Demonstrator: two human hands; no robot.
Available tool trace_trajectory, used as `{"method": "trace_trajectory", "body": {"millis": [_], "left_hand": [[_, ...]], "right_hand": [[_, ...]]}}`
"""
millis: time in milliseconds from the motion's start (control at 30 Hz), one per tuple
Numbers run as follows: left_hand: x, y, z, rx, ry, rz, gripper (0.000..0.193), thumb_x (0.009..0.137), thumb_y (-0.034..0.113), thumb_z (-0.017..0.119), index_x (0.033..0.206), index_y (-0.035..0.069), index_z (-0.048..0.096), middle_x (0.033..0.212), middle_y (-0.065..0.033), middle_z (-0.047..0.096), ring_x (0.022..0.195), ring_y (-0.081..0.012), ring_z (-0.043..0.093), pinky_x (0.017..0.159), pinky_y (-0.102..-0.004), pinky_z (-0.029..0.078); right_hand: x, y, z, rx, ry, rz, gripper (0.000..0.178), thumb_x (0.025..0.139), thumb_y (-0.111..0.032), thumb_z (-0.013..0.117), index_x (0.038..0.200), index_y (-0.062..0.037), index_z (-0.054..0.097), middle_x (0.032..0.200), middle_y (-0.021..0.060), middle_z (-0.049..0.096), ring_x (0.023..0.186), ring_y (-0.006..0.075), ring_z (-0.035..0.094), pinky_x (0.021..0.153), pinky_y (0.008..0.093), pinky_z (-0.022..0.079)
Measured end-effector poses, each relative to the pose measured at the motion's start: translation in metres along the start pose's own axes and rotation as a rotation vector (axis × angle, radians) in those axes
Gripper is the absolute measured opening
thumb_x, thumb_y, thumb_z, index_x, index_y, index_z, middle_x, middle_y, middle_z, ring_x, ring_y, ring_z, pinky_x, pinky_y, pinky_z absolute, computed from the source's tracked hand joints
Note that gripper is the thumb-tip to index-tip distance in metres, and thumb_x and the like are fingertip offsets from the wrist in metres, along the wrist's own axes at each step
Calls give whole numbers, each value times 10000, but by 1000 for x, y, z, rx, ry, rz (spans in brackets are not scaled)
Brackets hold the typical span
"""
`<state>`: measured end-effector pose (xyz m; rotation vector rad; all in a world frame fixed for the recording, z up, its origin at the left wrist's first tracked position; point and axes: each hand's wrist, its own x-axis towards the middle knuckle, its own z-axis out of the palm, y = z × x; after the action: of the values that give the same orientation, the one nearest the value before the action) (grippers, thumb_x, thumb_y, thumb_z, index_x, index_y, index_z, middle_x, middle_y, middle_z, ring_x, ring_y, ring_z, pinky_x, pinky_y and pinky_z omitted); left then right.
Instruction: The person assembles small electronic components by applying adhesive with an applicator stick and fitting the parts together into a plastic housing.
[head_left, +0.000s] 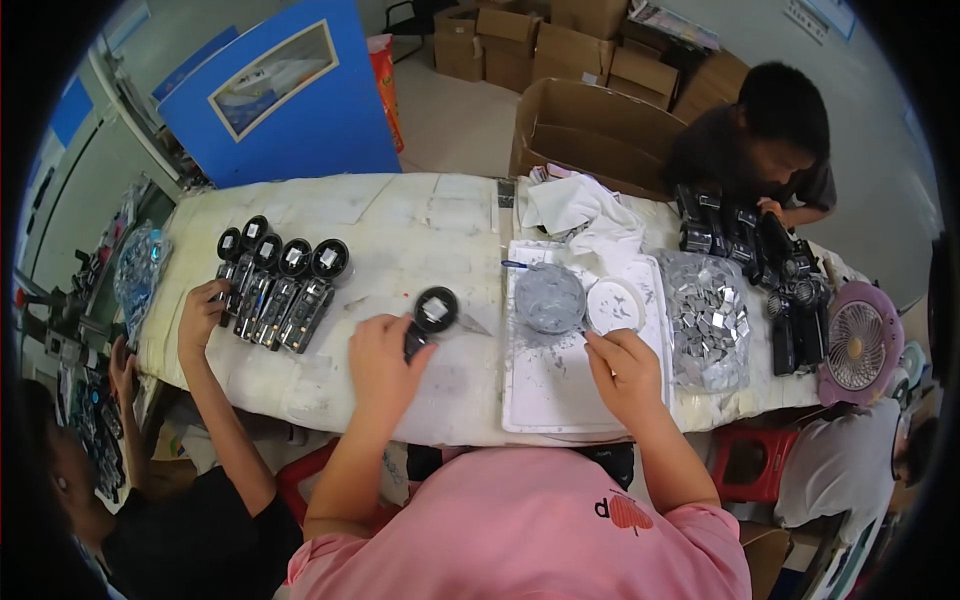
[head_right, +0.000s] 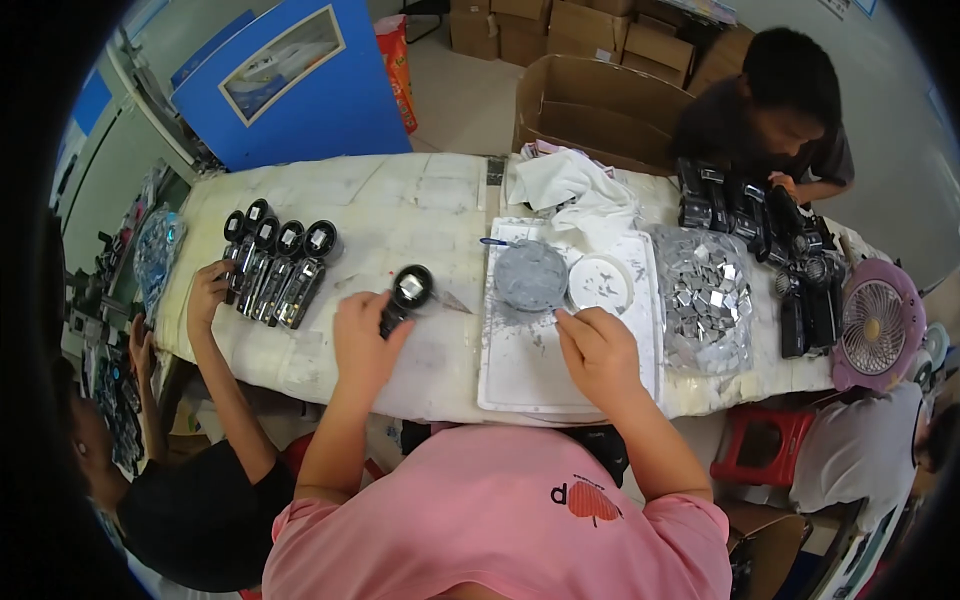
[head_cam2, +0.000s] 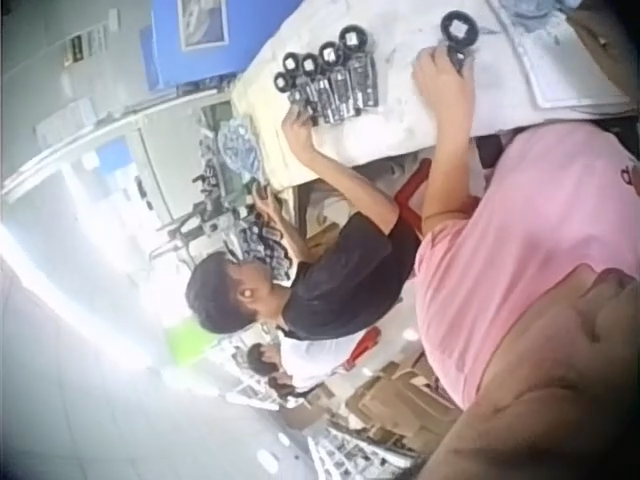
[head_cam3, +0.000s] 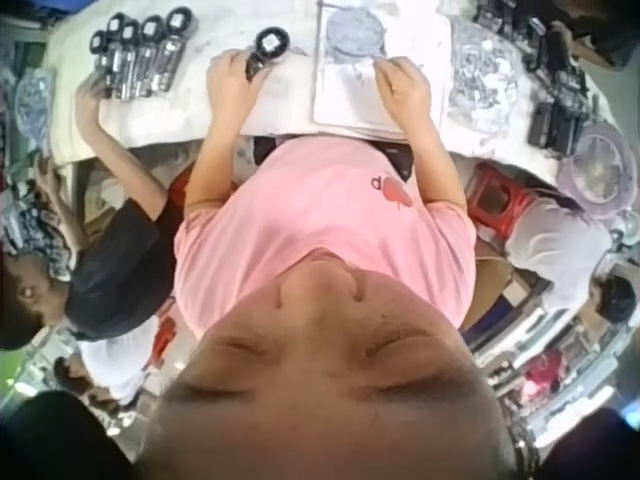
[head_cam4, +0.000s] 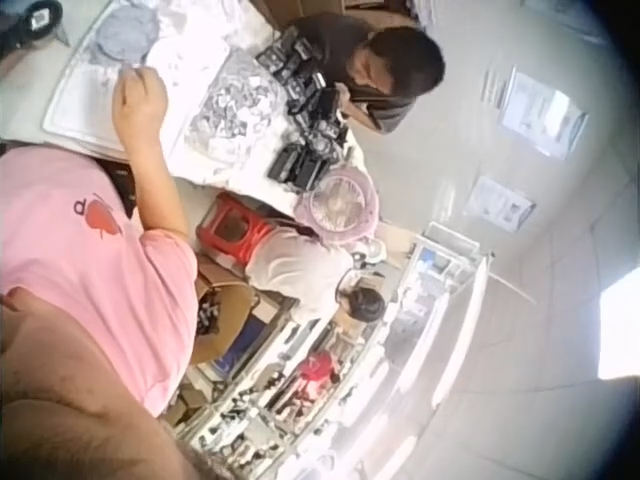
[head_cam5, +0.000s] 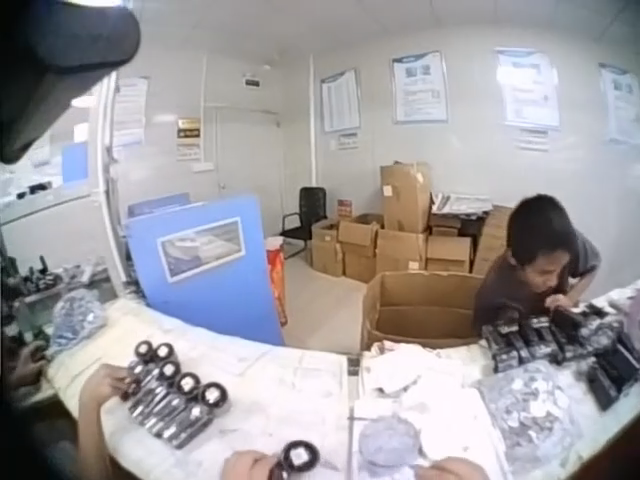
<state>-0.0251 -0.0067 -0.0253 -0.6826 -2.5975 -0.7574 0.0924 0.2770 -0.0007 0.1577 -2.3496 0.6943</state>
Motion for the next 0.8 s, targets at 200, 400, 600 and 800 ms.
{"method": "trace_trajectory", "body": {"millis": [200,400,600,800], "left_hand": [[17,-29,-10,163,224,-138,606,702,163,803,1220,19,525,1240,-243,440,1145,-417,412,984,-493,352],[8,-29,7,0,393,51,496,775,93,733,1214,-6,525,1315,-255,368,1204,-402,370,1008,-481,324],[-8,-14,9,-178,231,198,383,781,22,678,1142,6,549,1310,-258,360,1197,-408,399,970,-481,373],[-11,-10,12,-200,91,224,362,768,20,669,1113,-1,561,1306,-244,364,1183,-394,401,992,-476,341]], "right_hand": [[-5,8,-7,-26,-22,51,186,765,-4,702,949,-30,696,785,99,610,672,278,602,570,362,480],[-11,17,5,-94,-119,45,161,772,-60,684,933,-45,682,779,87,595,697,293,605,601,385,492],[-7,5,-3,-57,-126,137,204,796,-114,695,993,-79,660,898,105,569,728,303,588,618,401,484],[-28,-38,-48,235,-416,387,159,874,-185,611,877,-30,575,891,153,564,816,372,585,715,442,477]]}}
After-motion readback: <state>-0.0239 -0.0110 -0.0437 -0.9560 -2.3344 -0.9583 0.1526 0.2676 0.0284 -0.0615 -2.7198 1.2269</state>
